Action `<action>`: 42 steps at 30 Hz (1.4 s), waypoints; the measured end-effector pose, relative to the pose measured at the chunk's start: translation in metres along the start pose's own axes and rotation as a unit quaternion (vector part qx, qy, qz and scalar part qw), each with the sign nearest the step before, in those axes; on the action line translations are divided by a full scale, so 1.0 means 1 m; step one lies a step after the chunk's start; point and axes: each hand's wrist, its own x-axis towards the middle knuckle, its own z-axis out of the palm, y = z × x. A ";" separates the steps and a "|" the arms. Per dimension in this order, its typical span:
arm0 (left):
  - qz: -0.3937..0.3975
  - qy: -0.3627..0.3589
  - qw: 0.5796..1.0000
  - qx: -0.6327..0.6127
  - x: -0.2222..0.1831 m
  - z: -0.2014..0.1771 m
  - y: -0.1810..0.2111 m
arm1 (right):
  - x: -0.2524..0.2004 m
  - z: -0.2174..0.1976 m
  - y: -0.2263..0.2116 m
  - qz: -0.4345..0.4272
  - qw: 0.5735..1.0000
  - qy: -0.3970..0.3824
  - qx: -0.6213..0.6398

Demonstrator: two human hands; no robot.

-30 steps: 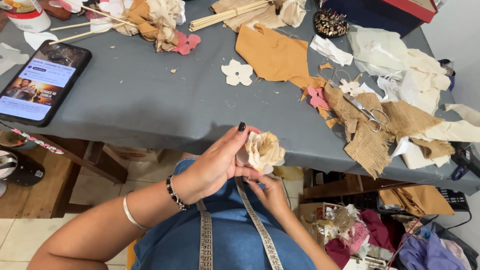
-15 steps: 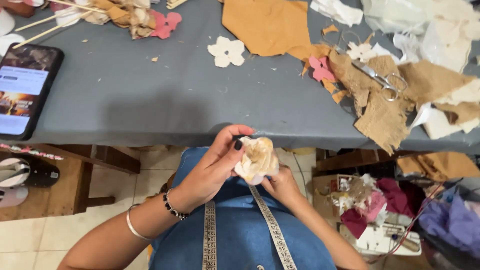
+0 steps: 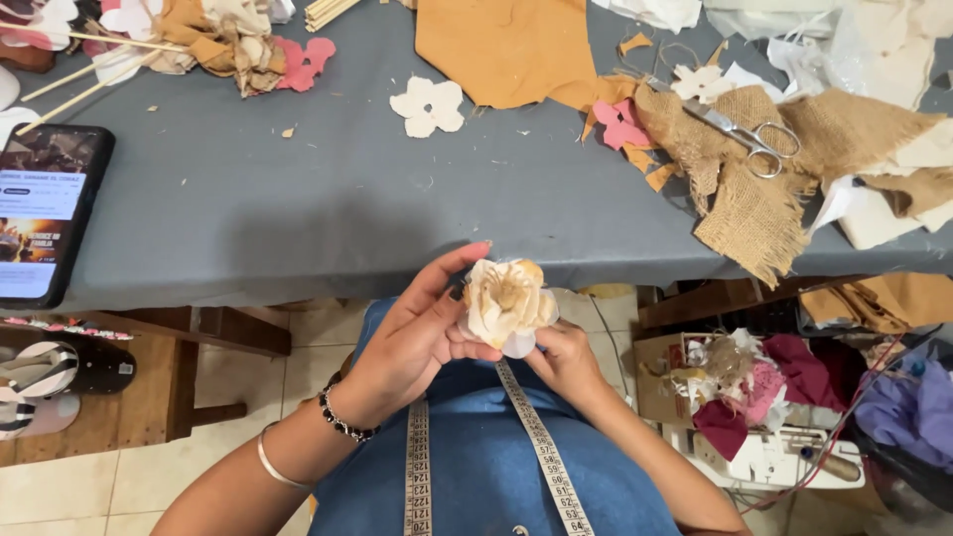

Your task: Assembling decorative flowers using fabric scraps, wooden sticks, and a hot glue gun.

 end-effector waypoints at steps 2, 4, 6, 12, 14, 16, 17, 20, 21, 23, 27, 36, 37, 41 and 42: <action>0.001 -0.003 1.000 -0.025 0.001 0.007 0.007 | 0.010 -0.005 -0.015 0.002 1.000 0.005 0.015; 0.004 -0.008 0.999 -0.049 0.002 0.012 0.011 | 0.018 -0.010 -0.028 0.002 1.000 0.009 0.028; 0.046 -0.012 0.998 -0.033 0.002 0.016 0.013 | 0.022 -0.015 -0.038 -0.001 0.999 0.011 0.044; 0.050 0.041 0.995 0.071 0.004 0.018 0.024 | 0.040 -0.024 -0.073 -0.006 0.997 0.000 0.076; 0.048 0.047 0.995 0.076 0.007 0.007 0.011 | 0.039 -0.023 -0.071 -0.003 0.996 -0.001 0.086; 0.046 0.054 0.994 0.081 0.009 0.000 0.002 | 0.040 -0.025 -0.070 0.000 0.995 -0.002 0.096; 0.041 0.055 0.993 0.099 0.009 0.000 0.000 | 0.041 -0.026 -0.069 0.003 0.996 0.004 0.092; 0.058 0.046 0.991 0.112 0.011 0.002 -0.002 | 0.055 -0.033 -0.085 0.003 0.996 0.013 0.084; 0.078 0.036 0.991 0.107 0.012 0.003 -0.002 | 0.061 -0.036 -0.093 0.001 0.997 0.018 0.081; 0.101 0.037 0.984 0.140 0.020 0.004 0.002 | 0.066 -0.041 -0.091 -0.014 0.998 0.014 0.066; 0.114 0.041 0.977 0.174 0.032 0.010 0.008 | 0.080 -0.054 -0.111 0.002 0.999 -0.018 0.046; 0.133 0.011 0.924 0.359 0.023 0.011 0.030 | 0.143 -0.112 -0.134 -0.024 0.997 -0.028 0.065; 0.132 0.014 0.923 0.360 0.023 0.010 0.028 | 0.151 -0.104 -0.141 -0.024 0.997 -0.030 0.068; 0.161 0.053 0.904 0.392 0.025 -0.006 0.024 | 0.180 -0.087 -0.150 0.035 0.991 -0.084 0.098; 0.158 0.059 0.910 0.378 0.024 -0.010 0.019 | 0.182 -0.088 -0.148 0.049 0.990 -0.063 0.117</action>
